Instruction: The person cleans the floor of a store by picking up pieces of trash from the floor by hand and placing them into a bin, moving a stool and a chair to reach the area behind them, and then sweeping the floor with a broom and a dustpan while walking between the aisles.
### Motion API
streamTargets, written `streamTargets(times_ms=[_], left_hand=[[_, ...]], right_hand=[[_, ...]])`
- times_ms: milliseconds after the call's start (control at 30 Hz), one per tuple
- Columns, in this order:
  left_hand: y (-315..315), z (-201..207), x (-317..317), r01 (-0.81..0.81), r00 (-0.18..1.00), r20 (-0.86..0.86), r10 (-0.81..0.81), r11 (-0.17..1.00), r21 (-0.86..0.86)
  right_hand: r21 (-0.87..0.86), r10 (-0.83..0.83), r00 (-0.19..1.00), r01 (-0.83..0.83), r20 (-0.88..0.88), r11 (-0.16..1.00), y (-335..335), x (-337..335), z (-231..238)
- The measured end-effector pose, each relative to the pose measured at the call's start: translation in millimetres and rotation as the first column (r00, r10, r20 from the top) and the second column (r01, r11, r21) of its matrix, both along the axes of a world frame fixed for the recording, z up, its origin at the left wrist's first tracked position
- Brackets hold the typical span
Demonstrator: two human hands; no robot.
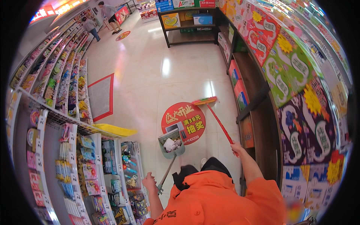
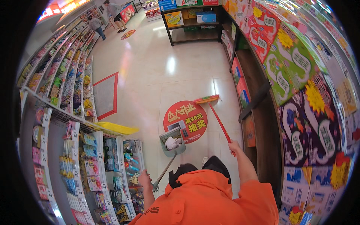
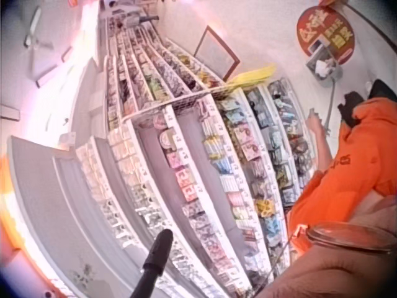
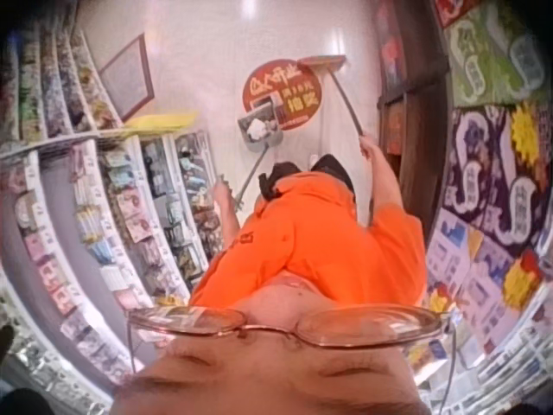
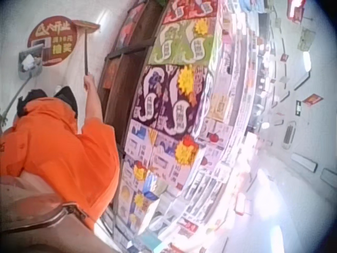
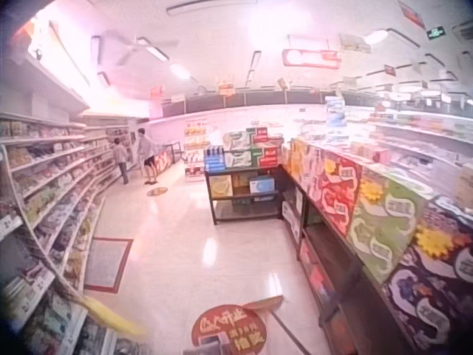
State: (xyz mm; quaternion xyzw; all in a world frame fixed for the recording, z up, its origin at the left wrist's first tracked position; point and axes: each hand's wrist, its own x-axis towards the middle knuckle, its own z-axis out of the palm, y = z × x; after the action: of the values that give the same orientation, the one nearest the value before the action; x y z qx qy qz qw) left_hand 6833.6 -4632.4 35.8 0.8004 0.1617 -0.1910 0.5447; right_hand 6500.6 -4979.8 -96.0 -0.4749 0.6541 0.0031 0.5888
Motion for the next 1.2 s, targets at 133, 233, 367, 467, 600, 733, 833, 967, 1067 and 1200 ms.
streamTargets(times_ms=[133,233,367,467,600,733,833,967,1067,1200], left_hand=[[-67,-8,46,-0.030,0.999,0.027,0.030,1.000,0.002],[-142,-16,92,-0.069,0.997,0.033,0.069,0.998,-0.006],[-231,-34,174,-0.029,0.999,-0.021,0.030,0.999,0.036],[-297,-44,245,0.091,0.996,0.008,-0.091,0.996,0.006],[-359,-18,317,0.107,0.994,0.008,-0.109,0.985,0.133],[-439,-17,370,0.197,0.977,0.046,-0.207,0.967,0.162],[-485,-14,408,0.125,0.990,0.055,-0.132,0.986,0.114],[-543,-20,459,0.027,0.999,0.020,-0.029,0.995,0.097],[-589,-20,498,0.186,0.981,-0.002,-0.194,0.941,0.282],[-657,-23,560,0.511,0.773,0.028,-0.633,0.649,0.564]], right_hand=[[-0.026,0.095,0.993,-0.097,-0.069,0.995,-102,96,14],[-0.057,0.138,0.988,-0.143,-0.070,0.988,-174,159,12],[-0.140,0.129,0.986,-0.143,-0.105,0.980,-260,262,5],[-0.076,0.105,0.993,-0.102,0.048,0.992,-360,333,7],[0.186,-0.096,0.948,0.040,0.303,0.982,-440,381,39],[0.141,-0.243,0.914,0.208,0.323,0.968,-444,353,76],[0.137,-0.341,0.886,0.313,0.316,0.940,-432,367,86],[0.271,-0.596,0.762,0.535,0.253,0.800,-452,416,90],[0.115,-0.481,0.864,0.468,0.149,0.876,-506,464,83],[0.440,-0.276,0.959,0.223,0.060,0.870,-627,496,25]])
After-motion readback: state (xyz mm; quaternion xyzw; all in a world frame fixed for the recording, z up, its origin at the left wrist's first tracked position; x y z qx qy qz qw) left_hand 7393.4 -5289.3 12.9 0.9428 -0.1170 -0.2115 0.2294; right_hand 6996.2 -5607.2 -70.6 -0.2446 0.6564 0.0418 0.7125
